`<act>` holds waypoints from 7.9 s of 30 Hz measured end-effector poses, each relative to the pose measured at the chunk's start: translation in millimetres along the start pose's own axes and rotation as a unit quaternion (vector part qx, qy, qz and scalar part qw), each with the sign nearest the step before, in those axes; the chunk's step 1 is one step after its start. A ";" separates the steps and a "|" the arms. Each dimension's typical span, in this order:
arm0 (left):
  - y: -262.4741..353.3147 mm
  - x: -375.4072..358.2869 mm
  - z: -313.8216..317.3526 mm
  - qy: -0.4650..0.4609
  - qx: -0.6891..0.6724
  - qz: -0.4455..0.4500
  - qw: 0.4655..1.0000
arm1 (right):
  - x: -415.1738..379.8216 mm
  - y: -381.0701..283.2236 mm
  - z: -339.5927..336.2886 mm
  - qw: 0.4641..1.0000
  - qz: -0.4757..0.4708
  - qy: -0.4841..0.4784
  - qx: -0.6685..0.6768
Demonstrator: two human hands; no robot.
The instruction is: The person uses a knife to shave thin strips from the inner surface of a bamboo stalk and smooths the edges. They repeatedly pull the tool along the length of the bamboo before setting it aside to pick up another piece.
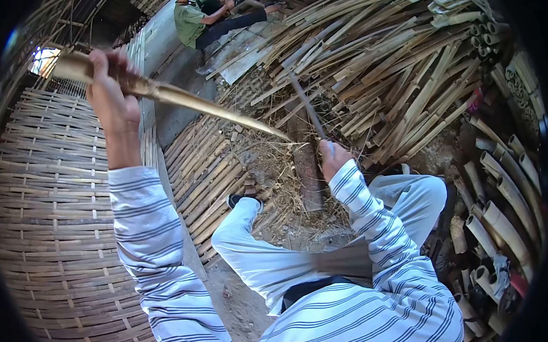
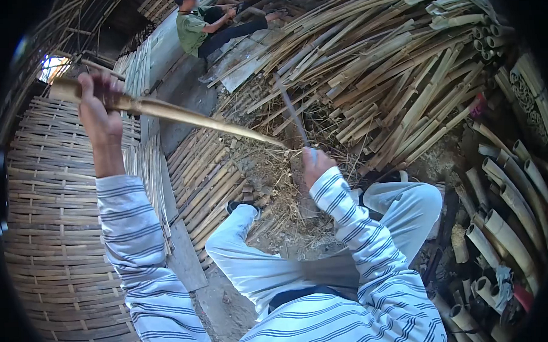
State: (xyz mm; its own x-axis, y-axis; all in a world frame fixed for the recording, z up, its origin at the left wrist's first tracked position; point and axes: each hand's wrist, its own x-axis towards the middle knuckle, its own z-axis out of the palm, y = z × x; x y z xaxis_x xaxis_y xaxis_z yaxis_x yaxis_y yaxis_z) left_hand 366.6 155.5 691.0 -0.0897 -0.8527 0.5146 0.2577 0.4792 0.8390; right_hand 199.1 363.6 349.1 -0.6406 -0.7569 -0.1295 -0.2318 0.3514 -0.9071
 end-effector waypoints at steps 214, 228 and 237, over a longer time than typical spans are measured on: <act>-144.2 -229.5 -116.4 0.050 -0.431 -0.053 0.899 | 38.5 -25.0 58.7 0.741 0.168 -0.180 0.625; -48.3 -160.3 -96.0 0.190 -0.128 0.004 0.973 | -46.1 31.4 149.3 0.691 0.448 -0.128 0.553; -45.5 -152.1 -76.9 0.145 -0.062 0.001 0.988 | -39.8 240.6 159.7 0.932 0.363 -0.008 0.012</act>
State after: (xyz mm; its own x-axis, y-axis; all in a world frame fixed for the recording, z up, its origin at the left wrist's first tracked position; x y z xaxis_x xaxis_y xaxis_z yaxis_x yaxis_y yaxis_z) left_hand 442.6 247.4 561.0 0.1853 -0.8837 0.4298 0.3754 0.4679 0.8001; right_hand 285.7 390.3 72.0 -0.6109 -0.3334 -0.7181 0.2743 0.7617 -0.5870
